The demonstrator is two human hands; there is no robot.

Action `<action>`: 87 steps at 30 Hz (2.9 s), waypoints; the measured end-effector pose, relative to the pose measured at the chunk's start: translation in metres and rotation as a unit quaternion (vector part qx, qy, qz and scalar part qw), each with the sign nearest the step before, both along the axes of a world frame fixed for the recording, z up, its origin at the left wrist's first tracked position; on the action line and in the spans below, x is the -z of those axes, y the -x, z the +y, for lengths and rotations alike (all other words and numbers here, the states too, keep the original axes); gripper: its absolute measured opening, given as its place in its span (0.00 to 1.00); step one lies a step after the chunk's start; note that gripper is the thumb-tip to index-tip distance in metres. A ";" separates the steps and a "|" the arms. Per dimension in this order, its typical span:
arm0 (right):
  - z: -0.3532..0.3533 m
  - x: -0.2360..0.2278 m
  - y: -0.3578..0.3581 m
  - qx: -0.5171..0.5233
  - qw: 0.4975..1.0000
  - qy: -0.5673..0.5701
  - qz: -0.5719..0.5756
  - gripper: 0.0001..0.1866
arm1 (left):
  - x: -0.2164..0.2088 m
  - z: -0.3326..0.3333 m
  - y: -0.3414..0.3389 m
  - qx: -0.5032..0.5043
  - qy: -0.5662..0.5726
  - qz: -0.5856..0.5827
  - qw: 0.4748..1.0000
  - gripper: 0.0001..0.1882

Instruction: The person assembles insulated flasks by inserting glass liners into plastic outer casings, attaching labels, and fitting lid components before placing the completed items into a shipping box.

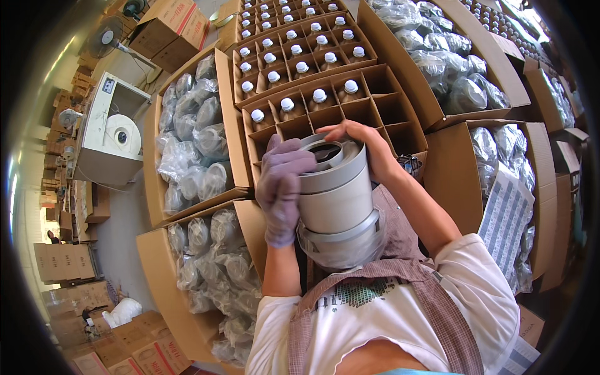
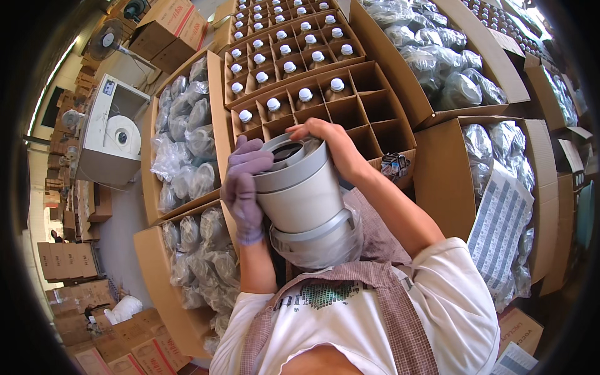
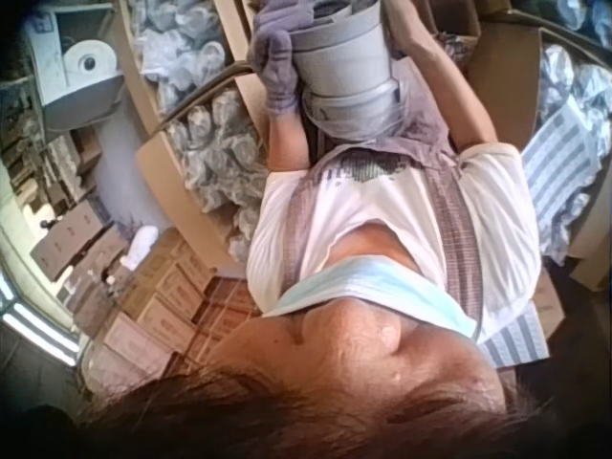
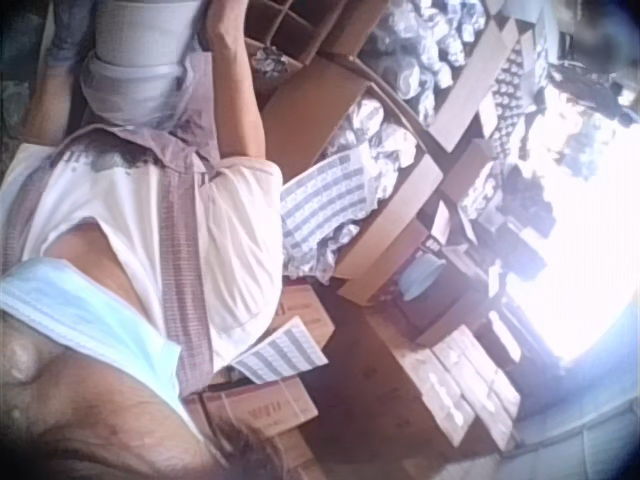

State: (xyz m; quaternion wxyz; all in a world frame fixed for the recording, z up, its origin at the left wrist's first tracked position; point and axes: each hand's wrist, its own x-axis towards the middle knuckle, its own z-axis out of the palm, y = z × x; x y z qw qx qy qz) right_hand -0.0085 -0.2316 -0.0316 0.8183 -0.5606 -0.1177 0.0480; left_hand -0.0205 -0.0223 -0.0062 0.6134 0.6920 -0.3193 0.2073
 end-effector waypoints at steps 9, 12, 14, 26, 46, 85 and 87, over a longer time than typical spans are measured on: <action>-0.014 -0.036 0.001 0.049 0.988 0.106 0.098 0.26 | -0.031 0.018 -0.003 0.028 0.068 0.075 0.994 0.27; -0.001 -0.028 0.001 0.041 0.993 0.099 0.037 0.23 | -0.052 0.025 -0.027 0.107 -0.018 0.201 0.974 0.15; 0.006 -0.027 0.010 0.047 0.996 0.069 0.012 0.19 | -0.067 0.032 -0.047 0.183 -0.114 0.347 0.913 0.10; 0.020 -0.022 0.017 0.078 0.996 0.036 -0.026 0.16 | -0.105 0.001 -0.083 0.265 -0.506 0.270 0.775 0.18; 0.053 -0.039 0.049 0.224 0.950 0.212 -0.045 0.21 | -0.109 -0.012 -0.060 0.196 -0.834 -0.128 0.499 0.12; 0.027 -0.050 0.043 0.120 0.960 0.179 -0.177 0.15 | -0.101 0.032 -0.067 0.338 -0.311 0.386 0.800 0.19; 0.023 -0.052 0.043 0.124 0.967 0.159 -0.159 0.14 | -0.121 0.021 -0.076 0.345 -0.373 0.437 0.742 0.21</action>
